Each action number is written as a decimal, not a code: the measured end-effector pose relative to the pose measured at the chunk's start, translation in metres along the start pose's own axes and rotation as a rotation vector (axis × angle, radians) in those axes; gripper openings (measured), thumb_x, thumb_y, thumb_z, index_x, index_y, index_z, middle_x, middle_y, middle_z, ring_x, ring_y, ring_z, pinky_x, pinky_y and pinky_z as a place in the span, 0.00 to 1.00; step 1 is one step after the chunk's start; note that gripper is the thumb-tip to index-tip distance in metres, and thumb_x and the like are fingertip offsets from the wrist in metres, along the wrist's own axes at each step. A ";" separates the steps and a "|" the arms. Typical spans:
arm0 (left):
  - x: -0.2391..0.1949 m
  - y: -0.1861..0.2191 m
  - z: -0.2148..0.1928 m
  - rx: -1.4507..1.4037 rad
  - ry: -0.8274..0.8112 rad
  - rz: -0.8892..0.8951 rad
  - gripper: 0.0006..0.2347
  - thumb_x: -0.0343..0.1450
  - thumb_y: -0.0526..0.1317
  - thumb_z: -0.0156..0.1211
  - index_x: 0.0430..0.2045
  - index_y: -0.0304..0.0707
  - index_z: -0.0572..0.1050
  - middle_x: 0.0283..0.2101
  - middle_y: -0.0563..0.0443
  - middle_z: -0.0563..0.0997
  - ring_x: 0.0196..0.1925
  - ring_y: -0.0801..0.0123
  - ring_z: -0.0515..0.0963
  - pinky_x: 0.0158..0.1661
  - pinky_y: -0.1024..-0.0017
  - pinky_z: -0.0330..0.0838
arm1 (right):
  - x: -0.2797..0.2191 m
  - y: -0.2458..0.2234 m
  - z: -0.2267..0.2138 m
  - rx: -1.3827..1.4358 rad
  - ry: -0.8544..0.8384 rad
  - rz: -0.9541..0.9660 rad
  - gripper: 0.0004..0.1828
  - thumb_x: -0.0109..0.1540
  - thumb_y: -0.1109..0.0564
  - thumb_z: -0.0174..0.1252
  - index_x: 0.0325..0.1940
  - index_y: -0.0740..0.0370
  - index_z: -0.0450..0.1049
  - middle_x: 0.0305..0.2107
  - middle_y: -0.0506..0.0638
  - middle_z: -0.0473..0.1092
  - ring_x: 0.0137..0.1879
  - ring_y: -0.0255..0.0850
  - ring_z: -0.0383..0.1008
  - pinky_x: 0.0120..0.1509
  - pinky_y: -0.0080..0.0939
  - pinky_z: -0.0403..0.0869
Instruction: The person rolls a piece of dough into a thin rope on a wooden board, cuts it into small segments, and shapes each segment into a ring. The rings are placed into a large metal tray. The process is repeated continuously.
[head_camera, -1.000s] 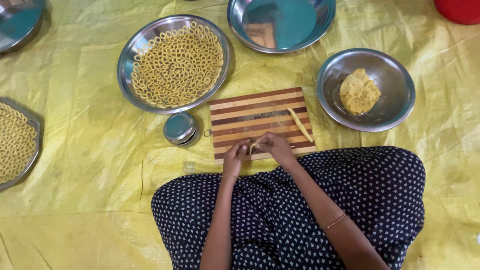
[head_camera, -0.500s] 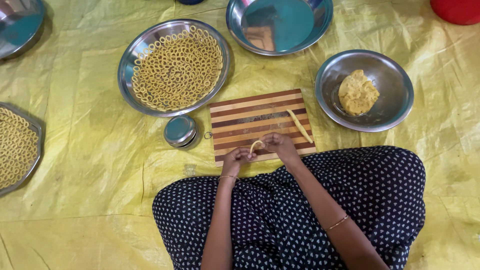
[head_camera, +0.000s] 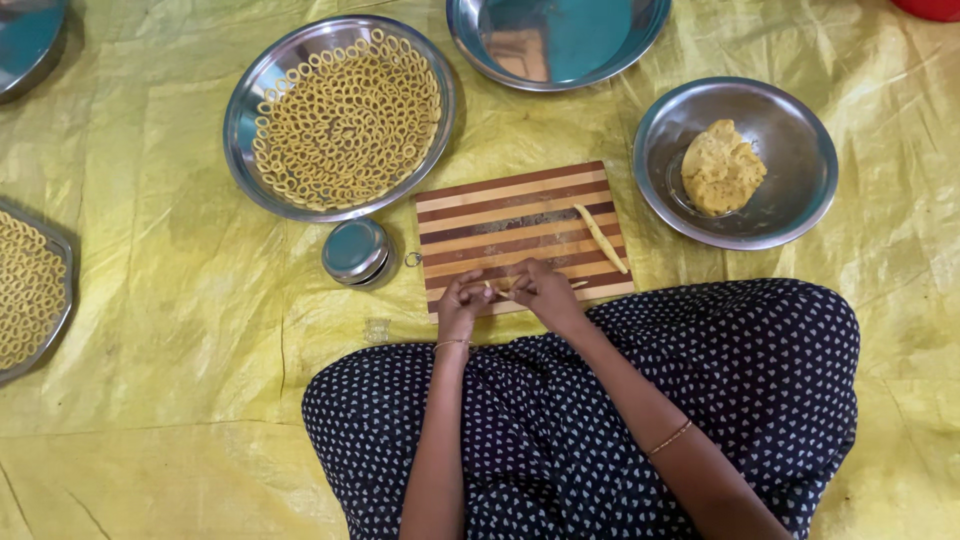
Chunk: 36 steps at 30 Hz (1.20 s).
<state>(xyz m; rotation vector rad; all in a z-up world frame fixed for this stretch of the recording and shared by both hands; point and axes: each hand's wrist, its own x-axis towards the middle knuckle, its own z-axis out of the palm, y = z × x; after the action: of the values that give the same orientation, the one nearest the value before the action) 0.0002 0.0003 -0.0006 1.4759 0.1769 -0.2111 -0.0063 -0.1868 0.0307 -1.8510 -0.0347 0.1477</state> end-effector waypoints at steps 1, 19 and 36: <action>0.000 -0.001 0.000 0.024 0.011 0.020 0.18 0.69 0.29 0.64 0.55 0.33 0.73 0.37 0.48 0.87 0.42 0.72 0.84 0.56 0.72 0.72 | 0.000 0.002 0.002 0.013 -0.008 0.005 0.19 0.58 0.66 0.65 0.52 0.67 0.71 0.33 0.55 0.79 0.41 0.39 0.81 0.48 0.38 0.79; -0.008 0.014 0.019 0.824 0.103 0.517 0.20 0.67 0.32 0.66 0.56 0.48 0.77 0.45 0.52 0.85 0.44 0.71 0.84 0.49 0.74 0.80 | 0.011 0.019 0.001 0.209 -0.062 0.085 0.18 0.58 0.68 0.63 0.49 0.70 0.66 0.36 0.53 0.75 0.45 0.38 0.79 0.51 0.35 0.78; -0.019 0.035 0.020 0.919 0.237 0.387 0.18 0.68 0.29 0.62 0.53 0.44 0.78 0.41 0.49 0.85 0.43 0.65 0.82 0.47 0.67 0.77 | 0.007 0.004 -0.002 0.120 0.011 0.012 0.15 0.59 0.69 0.58 0.50 0.65 0.71 0.41 0.53 0.75 0.48 0.41 0.78 0.52 0.38 0.77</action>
<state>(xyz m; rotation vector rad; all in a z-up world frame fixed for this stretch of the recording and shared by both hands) -0.0100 -0.0160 0.0392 2.4119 -0.0338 0.2394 0.0007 -0.1885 0.0271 -1.7321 -0.0069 0.1452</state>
